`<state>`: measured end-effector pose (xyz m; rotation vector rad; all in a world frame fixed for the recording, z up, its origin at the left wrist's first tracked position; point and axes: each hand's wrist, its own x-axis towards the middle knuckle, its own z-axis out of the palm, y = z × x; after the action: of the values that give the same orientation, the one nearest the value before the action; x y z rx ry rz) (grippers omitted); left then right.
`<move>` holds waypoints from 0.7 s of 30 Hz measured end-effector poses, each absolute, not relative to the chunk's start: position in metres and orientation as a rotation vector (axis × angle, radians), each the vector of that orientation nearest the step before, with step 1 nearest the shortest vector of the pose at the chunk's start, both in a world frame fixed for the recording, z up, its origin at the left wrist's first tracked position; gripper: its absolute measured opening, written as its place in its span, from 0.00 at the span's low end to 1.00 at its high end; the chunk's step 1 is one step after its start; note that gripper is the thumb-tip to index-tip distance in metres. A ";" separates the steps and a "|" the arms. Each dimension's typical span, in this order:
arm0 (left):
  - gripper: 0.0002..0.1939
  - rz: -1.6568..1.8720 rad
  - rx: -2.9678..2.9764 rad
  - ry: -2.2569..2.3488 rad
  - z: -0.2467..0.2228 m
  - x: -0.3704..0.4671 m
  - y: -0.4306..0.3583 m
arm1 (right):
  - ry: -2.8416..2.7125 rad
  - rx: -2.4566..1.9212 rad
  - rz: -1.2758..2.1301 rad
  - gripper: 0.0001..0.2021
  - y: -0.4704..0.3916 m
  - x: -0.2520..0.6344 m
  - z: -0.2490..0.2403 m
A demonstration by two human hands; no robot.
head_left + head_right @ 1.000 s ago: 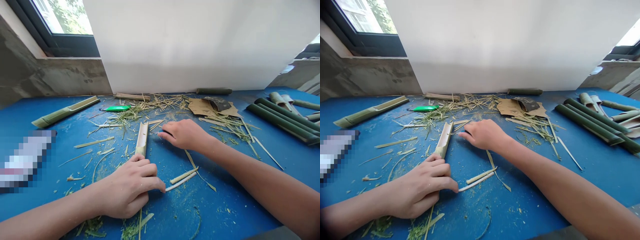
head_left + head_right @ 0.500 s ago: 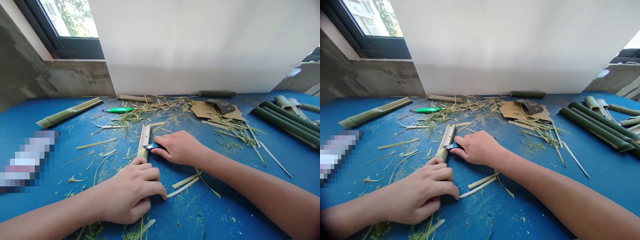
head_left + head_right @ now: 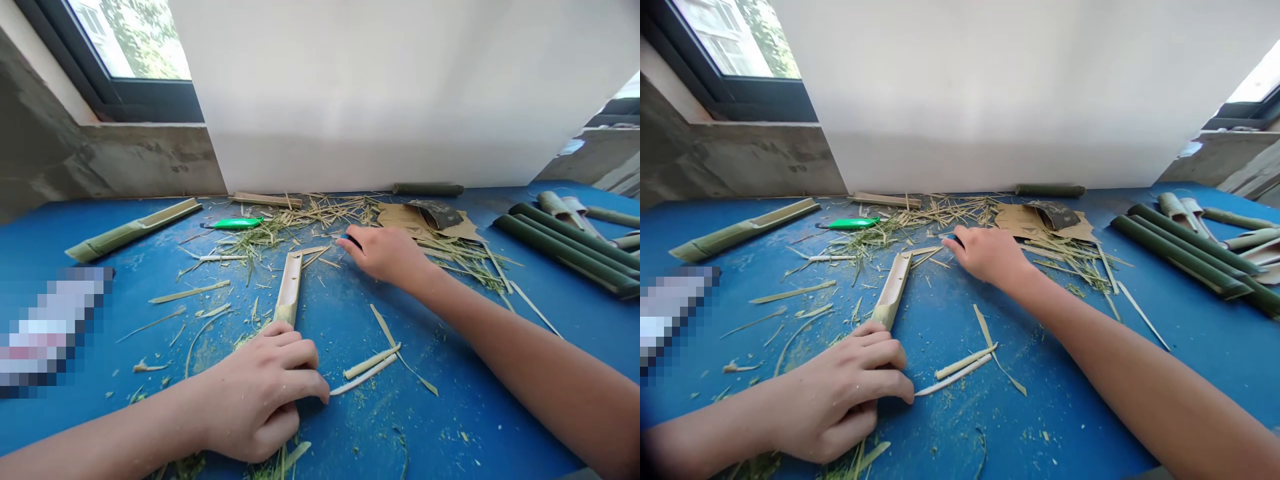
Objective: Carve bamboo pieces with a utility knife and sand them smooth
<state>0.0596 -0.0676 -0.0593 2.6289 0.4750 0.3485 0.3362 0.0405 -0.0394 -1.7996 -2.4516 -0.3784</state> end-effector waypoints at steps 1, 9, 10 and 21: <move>0.18 0.375 2.635 0.470 -0.060 0.059 -0.067 | -2.474 -1.763 -0.305 0.26 0.036 0.333 -0.040; 0.18 0.416 2.673 0.331 -0.059 0.058 -0.067 | -2.694 -1.204 0.046 0.22 0.013 0.294 -0.048; 0.19 0.427 2.674 0.296 -0.059 0.058 -0.067 | -2.725 -1.171 0.041 0.19 0.013 0.292 -0.048; 0.25 0.460 2.619 0.185 -0.061 0.054 -0.066 | -2.858 -1.107 -0.012 0.06 0.016 0.311 -0.038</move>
<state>0.0536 -0.0663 -0.0614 2.6190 0.1847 0.4596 0.3109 0.0158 -0.0378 -1.1075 -2.8579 -0.0117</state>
